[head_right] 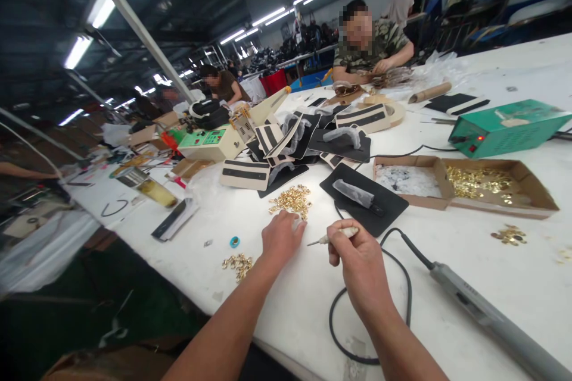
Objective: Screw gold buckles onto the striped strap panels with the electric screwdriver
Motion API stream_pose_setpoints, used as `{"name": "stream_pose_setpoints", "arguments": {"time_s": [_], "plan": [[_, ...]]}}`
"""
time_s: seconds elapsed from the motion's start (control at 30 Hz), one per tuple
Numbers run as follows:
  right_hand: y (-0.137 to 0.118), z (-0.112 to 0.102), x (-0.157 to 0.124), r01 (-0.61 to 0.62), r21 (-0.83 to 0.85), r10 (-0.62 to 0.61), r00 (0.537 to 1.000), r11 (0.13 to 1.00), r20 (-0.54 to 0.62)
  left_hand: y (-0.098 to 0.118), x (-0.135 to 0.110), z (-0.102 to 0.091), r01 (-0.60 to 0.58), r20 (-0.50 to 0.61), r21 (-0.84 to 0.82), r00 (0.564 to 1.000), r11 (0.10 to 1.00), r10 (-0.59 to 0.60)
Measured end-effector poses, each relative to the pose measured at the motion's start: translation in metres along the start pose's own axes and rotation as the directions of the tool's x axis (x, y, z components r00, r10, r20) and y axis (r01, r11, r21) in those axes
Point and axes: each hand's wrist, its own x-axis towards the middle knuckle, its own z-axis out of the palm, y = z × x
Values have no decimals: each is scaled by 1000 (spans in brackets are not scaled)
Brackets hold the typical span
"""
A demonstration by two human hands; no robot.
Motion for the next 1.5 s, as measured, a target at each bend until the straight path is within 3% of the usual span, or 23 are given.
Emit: {"name": "stream_pose_setpoints", "arguments": {"time_s": [0.1,0.23,0.37,0.43,0.47,0.53,0.6,0.63,0.7,0.8,1.03,1.5], "plan": [[1,0,1,-14,10,14,1000,1000,-2,4,14,9,48,-9,-47,999,998,-48],[0,0,2,-13,1,13,1000,1000,12,6,15,10,71,-9,-188,997,980,-74],[-2,1,2,4,-21,-3,1000,1000,21,8,-7,1,72,-2,-394,997,916,-80],[-1,1,2,9,-38,-8,1000,999,20,9,-29,-5,121,32,-545,992,830,-123],[0,2,1,12,-44,-11,1000,999,19,9,-42,-8,178,79,-657,983,732,-168],[1,4,-3,24,-61,-23,999,998,28,8,-70,-12,317,230,-865,939,389,-254],[0,7,-11,47,-101,-42,998,994,51,6,-97,-14,390,373,-921,885,5,-278],[-1,8,-15,59,-140,-49,996,988,72,5,-108,-15,393,411,-912,870,-120,-273],[-3,13,-26,83,-250,-55,991,965,119,4,-125,-15,382,451,-881,856,-278,-254],[-6,19,-40,143,-408,-74,981,902,182,1,-137,-14,375,487,-830,848,-412,-210],[-1,23,-46,259,-529,-151,959,808,238,-2,-138,-12,347,493,-766,857,-542,-147],[1,23,-46,279,-533,-170,955,799,245,-1,-138,-9,349,485,-768,865,-537,-132]]}}
